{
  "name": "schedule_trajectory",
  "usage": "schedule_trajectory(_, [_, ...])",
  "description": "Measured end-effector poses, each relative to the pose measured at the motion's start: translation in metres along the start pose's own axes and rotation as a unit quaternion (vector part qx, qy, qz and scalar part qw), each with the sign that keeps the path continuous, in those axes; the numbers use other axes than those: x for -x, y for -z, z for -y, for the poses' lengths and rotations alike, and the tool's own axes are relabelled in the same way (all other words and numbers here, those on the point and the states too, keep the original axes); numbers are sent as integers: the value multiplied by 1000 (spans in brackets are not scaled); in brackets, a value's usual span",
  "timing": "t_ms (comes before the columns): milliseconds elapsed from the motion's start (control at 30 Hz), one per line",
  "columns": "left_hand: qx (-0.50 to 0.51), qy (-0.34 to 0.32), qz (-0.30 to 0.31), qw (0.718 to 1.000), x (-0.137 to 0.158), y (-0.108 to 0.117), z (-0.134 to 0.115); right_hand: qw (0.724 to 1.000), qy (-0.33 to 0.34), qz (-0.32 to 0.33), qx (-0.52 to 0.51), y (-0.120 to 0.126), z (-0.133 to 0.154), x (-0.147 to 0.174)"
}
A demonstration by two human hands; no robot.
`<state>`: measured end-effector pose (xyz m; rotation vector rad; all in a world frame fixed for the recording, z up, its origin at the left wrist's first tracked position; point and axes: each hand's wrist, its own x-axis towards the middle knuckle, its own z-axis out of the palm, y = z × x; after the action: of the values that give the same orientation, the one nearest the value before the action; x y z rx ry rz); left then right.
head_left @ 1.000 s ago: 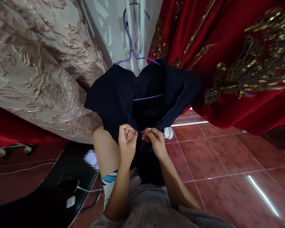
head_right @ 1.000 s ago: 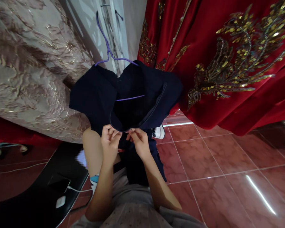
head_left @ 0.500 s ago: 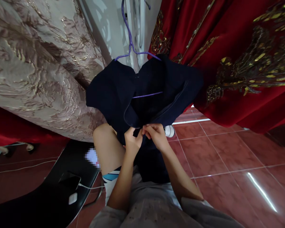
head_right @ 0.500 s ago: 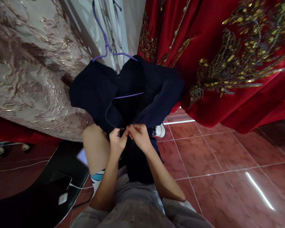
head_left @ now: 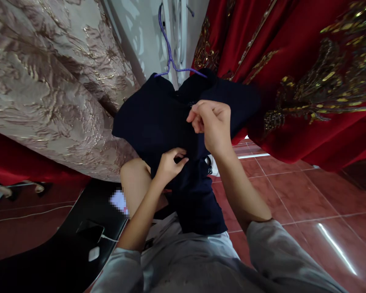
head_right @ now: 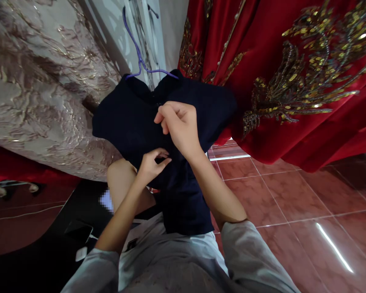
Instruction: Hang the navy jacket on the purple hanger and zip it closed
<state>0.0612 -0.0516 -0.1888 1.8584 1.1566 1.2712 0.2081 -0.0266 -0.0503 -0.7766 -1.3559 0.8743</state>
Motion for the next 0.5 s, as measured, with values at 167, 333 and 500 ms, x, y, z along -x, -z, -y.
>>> schedule_trajectory(167, [114,-93,-162,976,-43,43,-87,1000,5,17,5,-3,12,11])
schedule_trajectory(333, [194,-60,-191,960,-72,54,-106,998,14,-27,47,-6,-5,14])
schedule_trajectory(500, [221,-17,-247,943,-90,96,-72,995,-49,-20,79,-12,-63,37])
